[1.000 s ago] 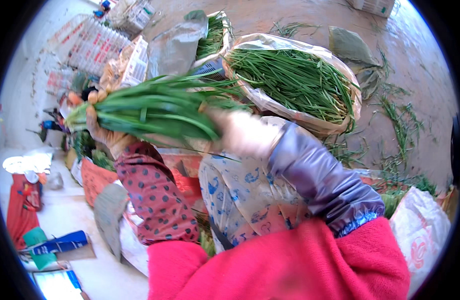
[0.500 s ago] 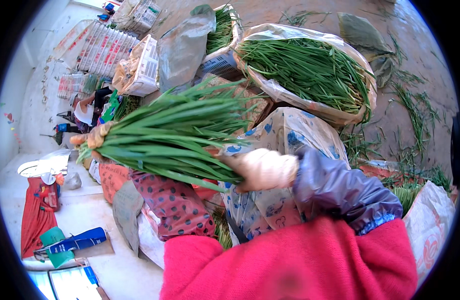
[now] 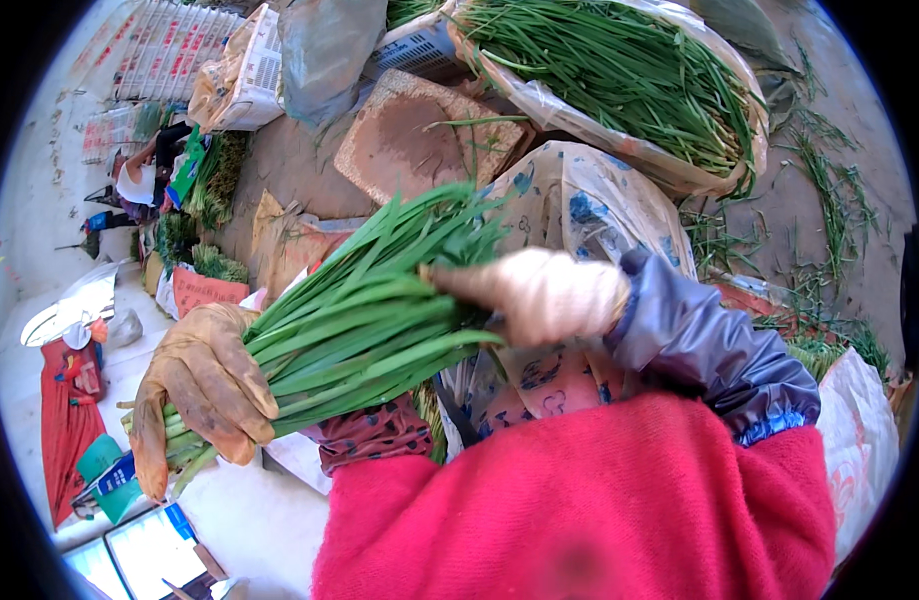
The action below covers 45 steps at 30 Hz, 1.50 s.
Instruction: The person sorts through bundles of green onions, removes yellowed or damaged leaves by hand, aligns the stalks, and ties a bunch together using a red plastic strap on a wooden board.
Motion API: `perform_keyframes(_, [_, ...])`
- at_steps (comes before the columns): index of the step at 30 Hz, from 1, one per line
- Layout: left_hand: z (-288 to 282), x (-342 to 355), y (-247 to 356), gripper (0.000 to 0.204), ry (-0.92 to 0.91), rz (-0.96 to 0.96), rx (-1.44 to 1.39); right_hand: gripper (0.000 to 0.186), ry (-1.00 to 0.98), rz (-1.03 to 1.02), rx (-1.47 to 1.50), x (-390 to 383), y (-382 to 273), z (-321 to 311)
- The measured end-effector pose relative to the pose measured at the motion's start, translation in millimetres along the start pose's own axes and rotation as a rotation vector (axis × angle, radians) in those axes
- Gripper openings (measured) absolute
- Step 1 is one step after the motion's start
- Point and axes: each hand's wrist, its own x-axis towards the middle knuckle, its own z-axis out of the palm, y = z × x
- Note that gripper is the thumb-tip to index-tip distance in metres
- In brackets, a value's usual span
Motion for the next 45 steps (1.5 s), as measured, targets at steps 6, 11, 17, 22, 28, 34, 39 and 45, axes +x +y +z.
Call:
perform_keyframes(6, [15.9,-9.3,20.3,0.054,0.103,-0.032,-0.027,0.076,-0.271,0.022,-0.024,4.3,1.4,31.8])
perform_keyframes(11, [24.6,-14.1,23.6,0.064,0.139,-0.036,-0.026,0.067,-0.247,0.268,-0.038,-10.8,3.1,-44.1])
perform_keyframes(17, [13.8,-19.1,13.7,0.043,0.009,0.031,-0.046,0.023,0.359,0.169,0.029,-6.9,-22.2,-59.7])
perform_keyframes(22, [15.5,-16.1,5.8,0.042,0.088,-0.020,-0.058,0.030,0.177,-0.050,-0.001,17.9,-50.6,-24.5])
perform_keyframes(28, [6.6,-13.5,-11.7,0.039,0.081,0.028,-0.085,0.022,0.339,-0.132,0.085,5.7,-42.0,-48.6])
perform_keyframes(34, [45.3,-37.4,-80.2,0.049,0.616,0.439,0.129,0.017,0.107,-0.138,0.987,15.5,-74.5,-60.5])
perform_keyframes(39, [49.3,-36.3,-102.7,0.050,0.621,0.275,-0.137,0.025,0.380,-0.212,1.530,29.9,-65.7,-51.0])
perform_keyframes(45, [46.2,-14.6,-103.7,0.054,0.761,0.172,-0.059,0.028,0.510,-0.235,1.719,30.7,-80.1,-59.6])
